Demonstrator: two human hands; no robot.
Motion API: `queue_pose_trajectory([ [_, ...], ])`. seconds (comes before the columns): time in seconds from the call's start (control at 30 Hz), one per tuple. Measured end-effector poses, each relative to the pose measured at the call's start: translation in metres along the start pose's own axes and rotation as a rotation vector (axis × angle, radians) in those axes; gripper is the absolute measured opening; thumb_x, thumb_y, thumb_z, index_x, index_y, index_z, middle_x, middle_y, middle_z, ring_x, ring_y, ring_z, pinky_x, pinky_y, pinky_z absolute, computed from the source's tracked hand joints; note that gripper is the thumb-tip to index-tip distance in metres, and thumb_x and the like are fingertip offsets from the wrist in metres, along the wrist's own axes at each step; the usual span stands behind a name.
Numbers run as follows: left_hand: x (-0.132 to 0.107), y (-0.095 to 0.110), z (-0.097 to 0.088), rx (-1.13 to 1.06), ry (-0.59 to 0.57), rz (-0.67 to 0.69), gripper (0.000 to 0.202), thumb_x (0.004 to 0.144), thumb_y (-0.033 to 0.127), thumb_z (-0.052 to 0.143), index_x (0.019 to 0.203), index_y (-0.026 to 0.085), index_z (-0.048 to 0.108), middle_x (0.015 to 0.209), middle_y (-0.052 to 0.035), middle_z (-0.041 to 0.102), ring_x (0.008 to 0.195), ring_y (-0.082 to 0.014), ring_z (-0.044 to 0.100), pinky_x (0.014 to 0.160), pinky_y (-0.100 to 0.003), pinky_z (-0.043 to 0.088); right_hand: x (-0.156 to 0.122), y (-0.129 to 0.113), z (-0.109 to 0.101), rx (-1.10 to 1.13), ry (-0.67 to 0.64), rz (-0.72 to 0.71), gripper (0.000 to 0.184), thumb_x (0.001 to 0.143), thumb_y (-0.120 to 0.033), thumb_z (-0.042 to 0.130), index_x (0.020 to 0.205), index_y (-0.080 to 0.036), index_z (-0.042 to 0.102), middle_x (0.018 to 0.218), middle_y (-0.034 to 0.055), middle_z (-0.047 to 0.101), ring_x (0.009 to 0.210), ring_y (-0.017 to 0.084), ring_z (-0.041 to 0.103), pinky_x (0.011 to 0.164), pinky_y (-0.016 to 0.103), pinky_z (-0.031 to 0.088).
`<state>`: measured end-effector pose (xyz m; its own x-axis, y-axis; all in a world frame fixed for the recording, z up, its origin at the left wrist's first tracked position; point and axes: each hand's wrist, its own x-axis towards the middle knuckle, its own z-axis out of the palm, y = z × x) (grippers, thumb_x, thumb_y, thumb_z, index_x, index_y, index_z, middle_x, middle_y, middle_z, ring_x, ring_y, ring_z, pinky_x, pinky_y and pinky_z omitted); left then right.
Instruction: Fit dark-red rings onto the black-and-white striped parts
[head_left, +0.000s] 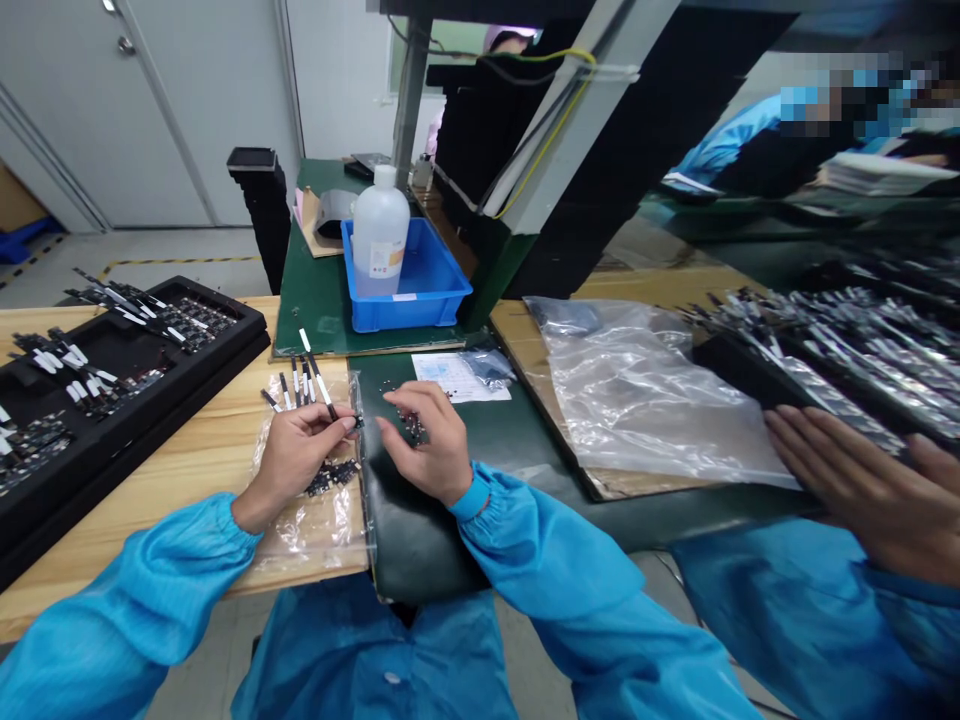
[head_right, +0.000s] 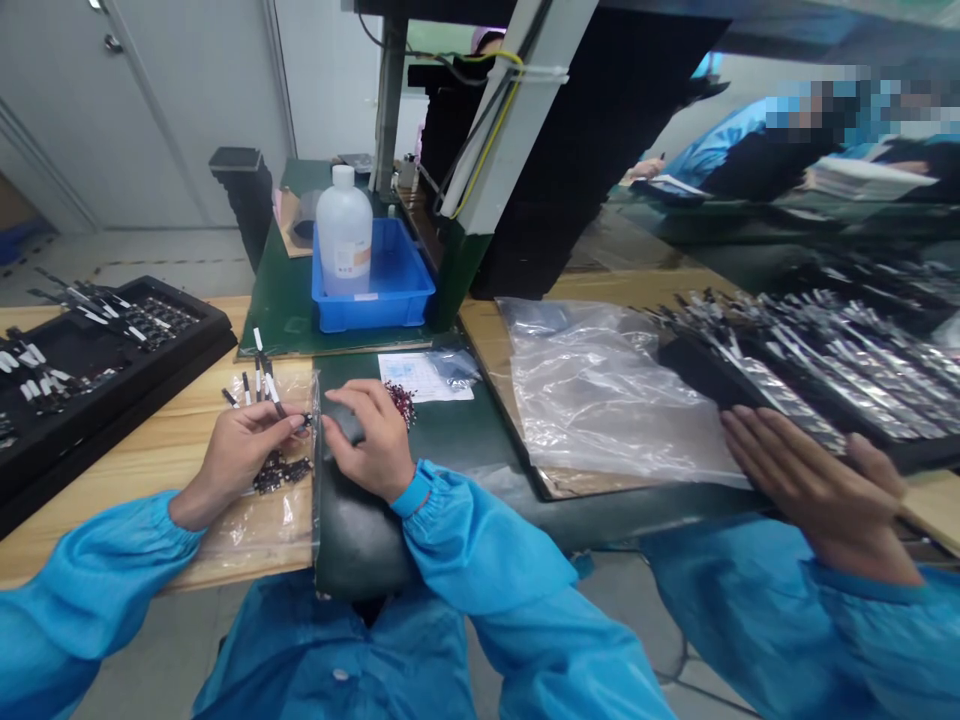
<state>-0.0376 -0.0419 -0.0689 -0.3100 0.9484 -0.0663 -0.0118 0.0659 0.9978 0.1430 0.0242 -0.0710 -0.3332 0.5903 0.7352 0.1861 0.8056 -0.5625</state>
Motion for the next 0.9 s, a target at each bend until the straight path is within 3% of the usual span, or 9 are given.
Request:
queue_pose_trajectory([
  [0.17,-0.005,0.0,0.002,0.055,0.036,0.096,0.032,0.074,0.042,0.081,0.09,0.014,0.08,0.086,-0.0078,0.079,0.069,-0.0174,0.071,0.064,-0.026,0.058,-0.008,-0.002,0.012,0.006,-0.047,-0.079,0.028,0.088,-0.011,0.064,0.114,-0.023,0.064,0.082,0.0015,0.072,0.069,0.014,0.066,0.067,0.027,0.058],
  [0.43,-0.013,-0.001,0.007,0.178,0.062,0.191,0.021,0.075,0.034,0.08,0.086,0.016,0.082,0.093,-0.0078,0.08,0.076,-0.022,0.075,0.069,-0.03,0.062,-0.012,0.003,0.018,0.023,0.013,0.041,0.028,0.089,-0.016,0.065,0.116,-0.023,0.06,0.088,0.0014,0.076,0.076,0.014,0.074,0.074,0.026,0.063],
  [0.63,-0.015,-0.003,0.005,0.26,0.035,0.338,0.024,0.076,0.03,0.078,0.097,0.017,0.081,0.099,-0.0071,0.08,0.086,-0.0242,0.077,0.079,-0.033,0.064,-0.01,0.002,0.016,0.042,0.025,0.063,0.031,0.089,-0.017,0.064,0.119,-0.023,0.056,0.088,0.0012,0.075,0.073,0.012,0.073,0.074,0.024,0.062],
  [0.9,-0.016,-0.012,-0.002,0.532,0.051,0.549,0.024,0.08,0.038,0.074,0.099,0.025,0.08,0.106,-0.0023,0.079,0.095,-0.0252,0.076,0.096,-0.039,0.06,-0.015,0.005,0.02,-0.076,-0.062,0.035,0.033,0.09,-0.023,0.058,0.122,-0.018,0.054,0.094,0.0033,0.076,0.085,0.013,0.074,0.084,0.022,0.058],
])
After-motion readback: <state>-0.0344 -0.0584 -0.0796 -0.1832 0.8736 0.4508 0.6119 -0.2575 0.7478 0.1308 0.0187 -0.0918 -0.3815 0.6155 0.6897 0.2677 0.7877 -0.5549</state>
